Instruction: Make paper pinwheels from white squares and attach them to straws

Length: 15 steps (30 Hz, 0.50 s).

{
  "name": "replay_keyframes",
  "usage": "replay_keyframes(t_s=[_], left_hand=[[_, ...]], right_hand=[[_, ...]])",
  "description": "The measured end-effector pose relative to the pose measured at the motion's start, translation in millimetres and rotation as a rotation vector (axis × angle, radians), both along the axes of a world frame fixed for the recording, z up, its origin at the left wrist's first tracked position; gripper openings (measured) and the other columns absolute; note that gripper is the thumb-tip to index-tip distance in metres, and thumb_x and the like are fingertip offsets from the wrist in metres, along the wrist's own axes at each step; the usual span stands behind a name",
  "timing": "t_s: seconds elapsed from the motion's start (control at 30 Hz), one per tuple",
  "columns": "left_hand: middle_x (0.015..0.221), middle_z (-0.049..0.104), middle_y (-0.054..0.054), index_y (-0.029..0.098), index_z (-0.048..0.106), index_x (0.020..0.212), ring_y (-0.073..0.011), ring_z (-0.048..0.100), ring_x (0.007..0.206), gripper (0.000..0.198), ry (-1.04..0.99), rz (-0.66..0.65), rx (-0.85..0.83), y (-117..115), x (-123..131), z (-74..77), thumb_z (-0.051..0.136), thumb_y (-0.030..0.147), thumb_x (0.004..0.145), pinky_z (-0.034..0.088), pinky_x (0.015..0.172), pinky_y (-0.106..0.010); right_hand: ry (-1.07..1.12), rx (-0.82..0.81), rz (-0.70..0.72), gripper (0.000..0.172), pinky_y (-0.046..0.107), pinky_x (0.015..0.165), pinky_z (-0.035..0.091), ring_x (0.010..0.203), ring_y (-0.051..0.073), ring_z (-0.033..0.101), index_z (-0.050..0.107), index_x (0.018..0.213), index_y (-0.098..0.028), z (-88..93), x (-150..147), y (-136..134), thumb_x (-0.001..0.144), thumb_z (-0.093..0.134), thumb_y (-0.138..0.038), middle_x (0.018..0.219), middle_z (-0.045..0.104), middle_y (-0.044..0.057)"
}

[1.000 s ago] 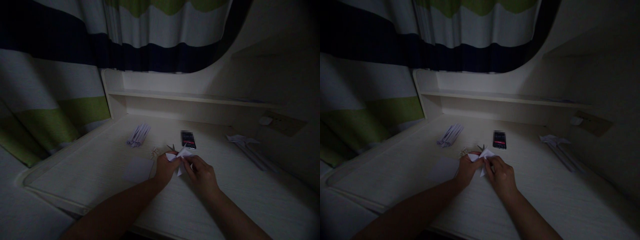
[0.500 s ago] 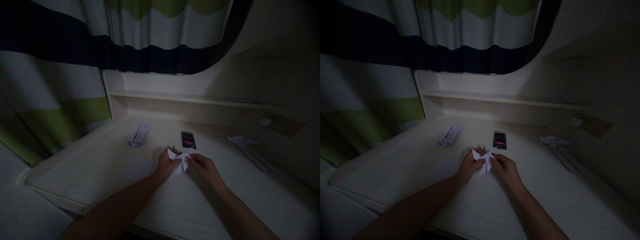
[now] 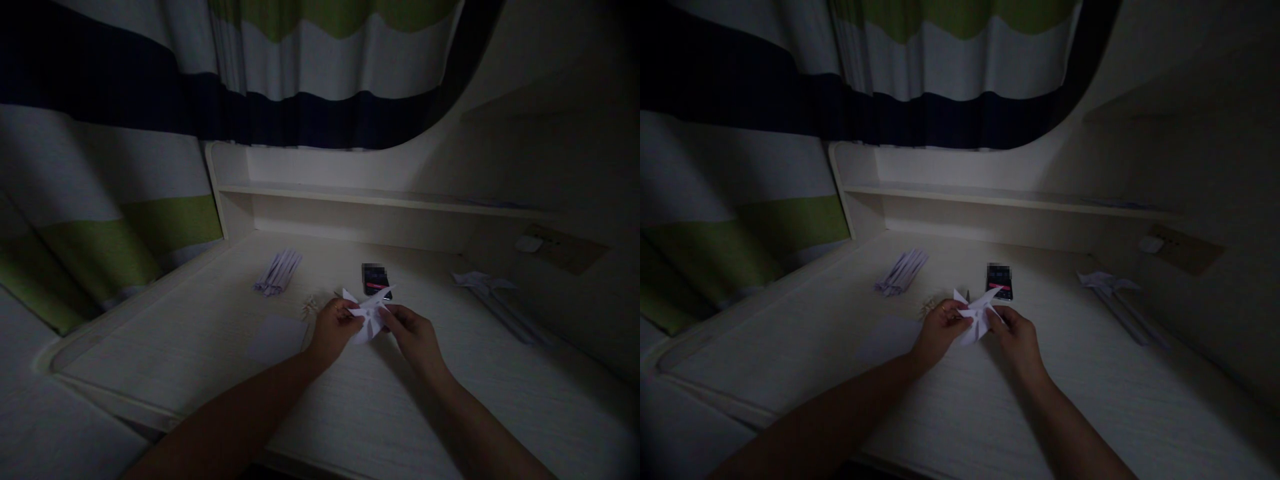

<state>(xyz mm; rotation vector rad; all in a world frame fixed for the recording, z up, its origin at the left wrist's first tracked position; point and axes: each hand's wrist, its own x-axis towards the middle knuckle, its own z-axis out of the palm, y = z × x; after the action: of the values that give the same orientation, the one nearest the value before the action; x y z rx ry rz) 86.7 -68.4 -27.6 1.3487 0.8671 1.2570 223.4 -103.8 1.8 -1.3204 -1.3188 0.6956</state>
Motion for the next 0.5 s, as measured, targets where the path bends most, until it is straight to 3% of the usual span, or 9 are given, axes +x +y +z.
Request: replay_keyframes(t_s=[0.13,0.3,0.5], left_hand=[[0.07,0.061,-0.001,0.014,0.052,0.079,-0.0111,0.058,0.061,0.026,0.04,-0.014,-0.028,2.2,-0.2,-2.4,0.066,0.018,0.057,0.045,0.057,-0.021],[0.068,0.06,0.0,0.014,0.053,0.077,-0.0103,0.057,0.061,0.027,0.097,0.031,0.01,6.7,-3.5,-4.8,0.068,0.021,0.056,0.043,0.057,-0.02],[0.068,0.058,0.001,0.014,0.054,0.078,-0.0101,0.055,0.061,0.026,0.034,0.022,0.0,6.4,-3.9,-1.4,0.067,0.022,0.058,0.043,0.057,-0.021]], right_hand=[[-0.081,0.027,-0.019,0.031,0.03,0.066,0.044,0.07,0.021,0.059,0.064,0.082,-0.013,-1.6,3.5,-0.3,0.07,0.054,-0.04,0.077,0.066,0.007],[-0.142,0.059,0.054,0.032,0.033,0.074,0.044,0.083,0.023,0.06,0.062,0.093,-0.014,-1.2,7.6,-0.2,0.066,0.057,-0.031,0.092,0.066,0.007],[-0.208,0.089,0.045,0.034,0.033,0.073,0.046,0.079,0.022,0.061,0.061,0.098,-0.013,-3.4,9.9,1.5,0.071,0.05,-0.031,0.091,0.066,0.009]])
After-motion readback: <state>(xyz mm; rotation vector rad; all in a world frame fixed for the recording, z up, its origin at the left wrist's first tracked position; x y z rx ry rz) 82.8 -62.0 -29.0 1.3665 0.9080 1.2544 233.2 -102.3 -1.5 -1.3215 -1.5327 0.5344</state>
